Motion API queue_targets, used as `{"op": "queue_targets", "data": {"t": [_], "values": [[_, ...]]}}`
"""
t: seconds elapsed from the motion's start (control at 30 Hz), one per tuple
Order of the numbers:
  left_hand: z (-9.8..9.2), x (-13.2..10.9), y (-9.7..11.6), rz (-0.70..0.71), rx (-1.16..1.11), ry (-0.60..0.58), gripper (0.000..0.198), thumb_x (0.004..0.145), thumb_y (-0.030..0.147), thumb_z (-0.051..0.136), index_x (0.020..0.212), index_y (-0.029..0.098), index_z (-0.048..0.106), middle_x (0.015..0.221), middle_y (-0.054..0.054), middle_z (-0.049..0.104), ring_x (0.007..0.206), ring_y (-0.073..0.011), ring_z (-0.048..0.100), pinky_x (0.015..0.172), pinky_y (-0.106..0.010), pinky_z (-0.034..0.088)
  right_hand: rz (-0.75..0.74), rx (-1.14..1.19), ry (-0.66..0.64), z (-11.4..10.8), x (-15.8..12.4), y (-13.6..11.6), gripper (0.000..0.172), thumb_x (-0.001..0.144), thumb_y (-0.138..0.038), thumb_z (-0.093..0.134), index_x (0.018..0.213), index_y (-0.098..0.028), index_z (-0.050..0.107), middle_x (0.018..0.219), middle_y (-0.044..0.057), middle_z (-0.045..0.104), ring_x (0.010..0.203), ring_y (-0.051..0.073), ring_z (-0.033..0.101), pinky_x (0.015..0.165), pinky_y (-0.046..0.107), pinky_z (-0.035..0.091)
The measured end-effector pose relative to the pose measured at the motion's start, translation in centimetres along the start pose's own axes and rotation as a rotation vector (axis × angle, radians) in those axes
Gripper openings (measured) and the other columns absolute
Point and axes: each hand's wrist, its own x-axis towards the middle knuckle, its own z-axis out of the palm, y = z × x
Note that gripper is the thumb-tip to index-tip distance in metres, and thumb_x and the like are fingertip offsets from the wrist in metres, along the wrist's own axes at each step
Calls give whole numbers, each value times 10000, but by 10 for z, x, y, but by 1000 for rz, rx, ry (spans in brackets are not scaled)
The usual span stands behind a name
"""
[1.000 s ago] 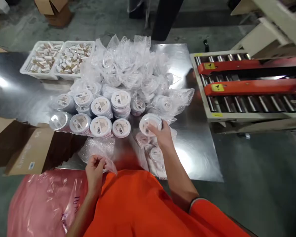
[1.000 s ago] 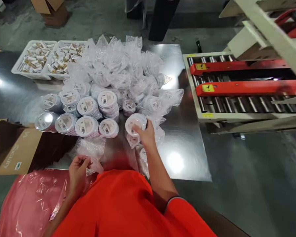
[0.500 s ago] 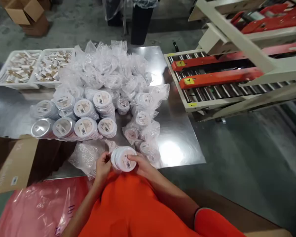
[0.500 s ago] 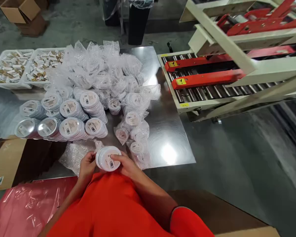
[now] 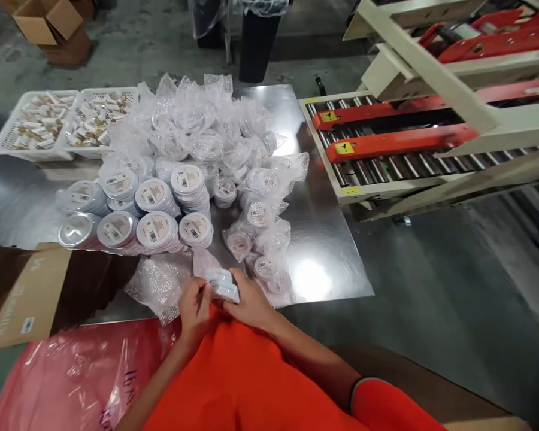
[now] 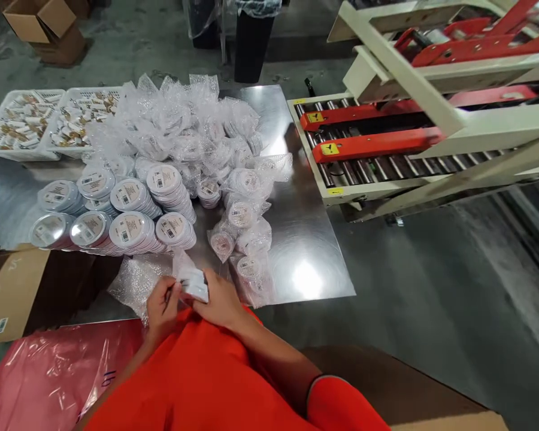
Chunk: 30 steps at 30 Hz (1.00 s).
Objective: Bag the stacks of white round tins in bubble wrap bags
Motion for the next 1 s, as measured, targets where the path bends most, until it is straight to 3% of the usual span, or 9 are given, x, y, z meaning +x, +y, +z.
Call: {"op": "queue_targets", "data": {"t": [0.1, 0.23, 0.3, 0.4, 0.53, 0.6, 0.67, 0.77, 1.0], "values": [[-1, -1, 2, 162, 193, -132, 240, 842, 393, 472, 709, 208, 548, 687, -29, 583, 674, -167, 538, 636, -279, 409, 106, 35, 94, -4, 2, 5, 588, 718, -357, 649, 1232, -191, 416, 1037, 82, 643, 885, 242, 616, 749, 339, 462], [6, -4, -3, 91, 213, -239, 221, 873, 349, 434, 727, 209, 523, 653, -17, 579, 599, -157, 531, 572, -268, 396, 101, -229, 243, 2, 2, 3, 594, 764, -361, 599, 1287, -141, 422, 1170, 171, 587, 1053, 322, 556, 878, 446, 431], [10, -5, -5, 87, 215, -206, 231, 886, 359, 415, 743, 208, 516, 657, -19, 574, 597, -161, 533, 576, -274, 399, 103, -318, 244, 8, 3, 1, 554, 777, -343, 578, 1269, -128, 445, 1161, 182, 578, 1058, 329, 544, 889, 456, 424], [13, -3, -7, 128, 274, -143, 235, 895, 361, 393, 761, 211, 513, 703, -41, 586, 653, -182, 551, 613, -293, 402, 138, -260, 185, 13, 6, 0, 584, 781, -328, 577, 1309, -144, 408, 1152, 157, 579, 1036, 292, 556, 860, 396, 449], [15, 1, -9, 128, 305, -196, 217, 896, 343, 389, 748, 219, 490, 689, -33, 575, 638, -175, 545, 604, -286, 387, 157, -360, 249, 12, 7, -1, 669, 783, -368, 603, 1378, -158, 379, 1120, 175, 553, 1008, 321, 545, 828, 410, 443], [16, 2, -9, 104, 312, -164, 234, 910, 344, 359, 756, 217, 481, 697, -37, 568, 647, -177, 540, 613, -288, 384, 125, -428, 233, 10, 6, -2, 674, 797, -392, 603, 1399, -184, 383, 1091, 177, 549, 976, 327, 549, 807, 414, 436], [17, 3, -7, 102, 323, -136, 244, 917, 341, 333, 782, 209, 488, 740, -53, 570, 695, -186, 540, 648, -296, 387, 124, -418, 176, 8, 7, -2, 665, 813, -402, 589, 1412, -205, 376, 1078, 165, 558, 953, 313, 562, 787, 398, 437], [18, 3, -4, 102, 336, -191, 208, 895, 335, 379, 770, 205, 482, 726, -36, 548, 685, -172, 520, 651, -283, 372, 185, -329, 179, 5, 10, 1, 634, 829, -413, 564, 1400, -209, 381, 1106, 148, 563, 966, 297, 569, 776, 379, 446], [27, 16, -14, -174, 430, -216, 181, 753, 125, 517, 665, 218, 389, 573, 56, 378, 534, -114, 355, 548, -245, 221, 122, -233, 420, 14, 7, 11, 627, 801, -449, 606, 1339, -183, 425, 1093, 132, 533, 993, 295, 547, 793, 395, 473]]}}
